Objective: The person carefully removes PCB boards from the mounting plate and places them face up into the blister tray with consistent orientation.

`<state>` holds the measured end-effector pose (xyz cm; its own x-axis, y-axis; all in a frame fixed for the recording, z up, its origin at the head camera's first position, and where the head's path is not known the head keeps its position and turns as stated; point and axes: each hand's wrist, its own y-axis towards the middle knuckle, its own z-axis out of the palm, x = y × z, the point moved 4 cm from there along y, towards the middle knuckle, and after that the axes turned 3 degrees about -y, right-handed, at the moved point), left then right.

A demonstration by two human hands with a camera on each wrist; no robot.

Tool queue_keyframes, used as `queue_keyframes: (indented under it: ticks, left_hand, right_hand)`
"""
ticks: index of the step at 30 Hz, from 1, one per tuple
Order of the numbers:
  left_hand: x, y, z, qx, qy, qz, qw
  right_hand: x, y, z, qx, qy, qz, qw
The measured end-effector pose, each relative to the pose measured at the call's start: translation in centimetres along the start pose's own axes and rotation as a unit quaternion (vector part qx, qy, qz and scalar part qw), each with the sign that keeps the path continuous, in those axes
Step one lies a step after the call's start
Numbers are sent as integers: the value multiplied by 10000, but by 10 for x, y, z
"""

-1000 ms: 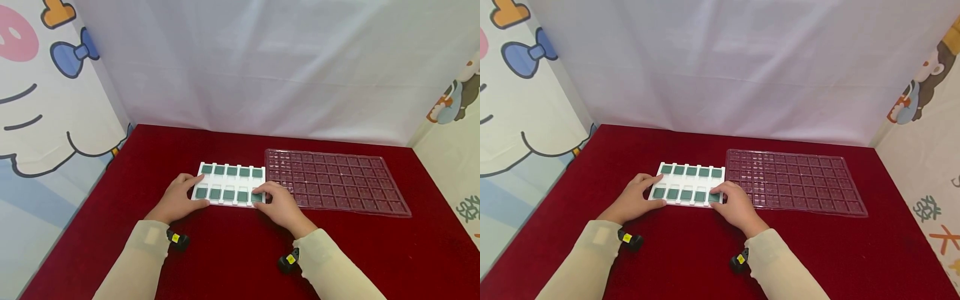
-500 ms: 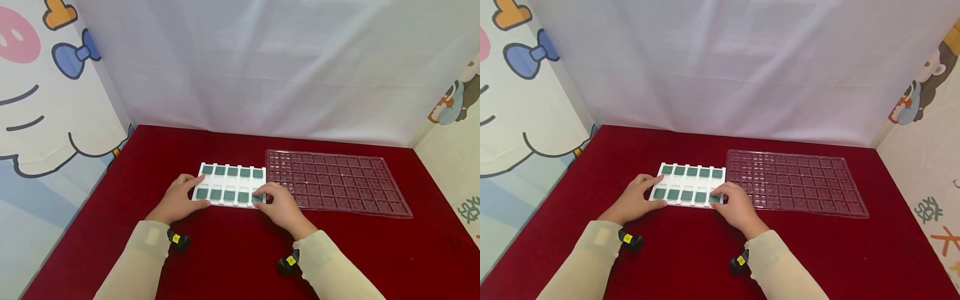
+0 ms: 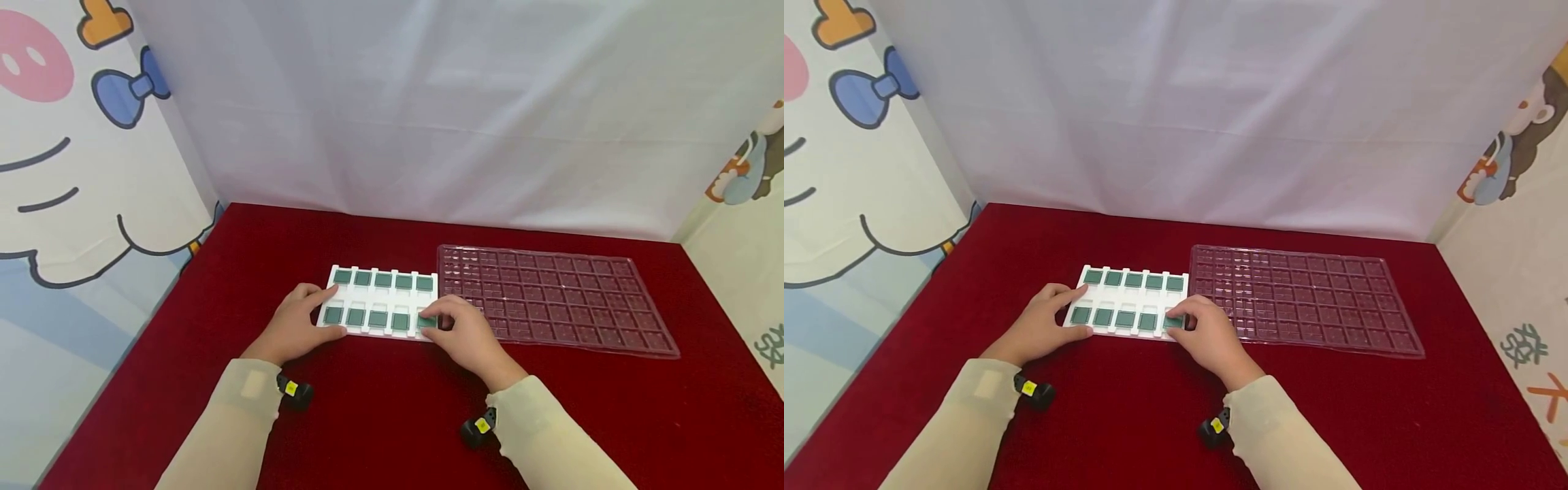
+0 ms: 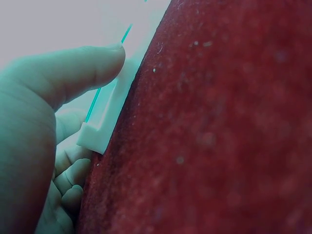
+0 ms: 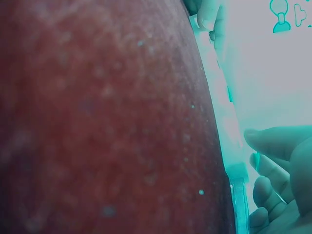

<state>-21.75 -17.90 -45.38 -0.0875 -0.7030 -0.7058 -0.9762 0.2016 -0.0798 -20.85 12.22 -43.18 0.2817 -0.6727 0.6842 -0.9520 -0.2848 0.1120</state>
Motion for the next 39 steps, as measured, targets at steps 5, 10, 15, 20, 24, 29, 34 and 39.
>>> queue_keyframes:
  ticks: [5, 10, 15, 20, 24, 29, 34, 39]
  left_hand:
    - [-1, -1, -1, 4, -1, -39, 10000]
    - [-2, -2, -1, -5, -22, -91, 10000]
    - [-1, -1, -1, -10, -25, -118, 9999]
    - [0, 0, 0, -21, -48, -153, 9999]
    - [1, 1, 1, -42, -37, -154, 9999]
    - [1, 0, 1, -30, -38, -141, 9999]
    - [1, 1, 1, -25, -34, -155, 9999]
    - [2, 2, 1, -43, 16, -159, 9999]
  right_hand:
    - [1, -1, -2, 27, 121, -30, 9999]
    - [1, -5, -7, 7, 306, -5, 9995]
    - [-2, -7, -9, -43, 334, -20, 9994]
    - [-5, -8, -12, -103, 339, -7, 9994]
    - [-8, -9, -13, -120, 318, -7, 9994]
    - [-9, -10, -16, -167, 256, -22, 9995]
    - [-11, -13, -19, -165, 188, -29, 9997]
    - [-14, -15, -23, -152, 181, -32, 9997]
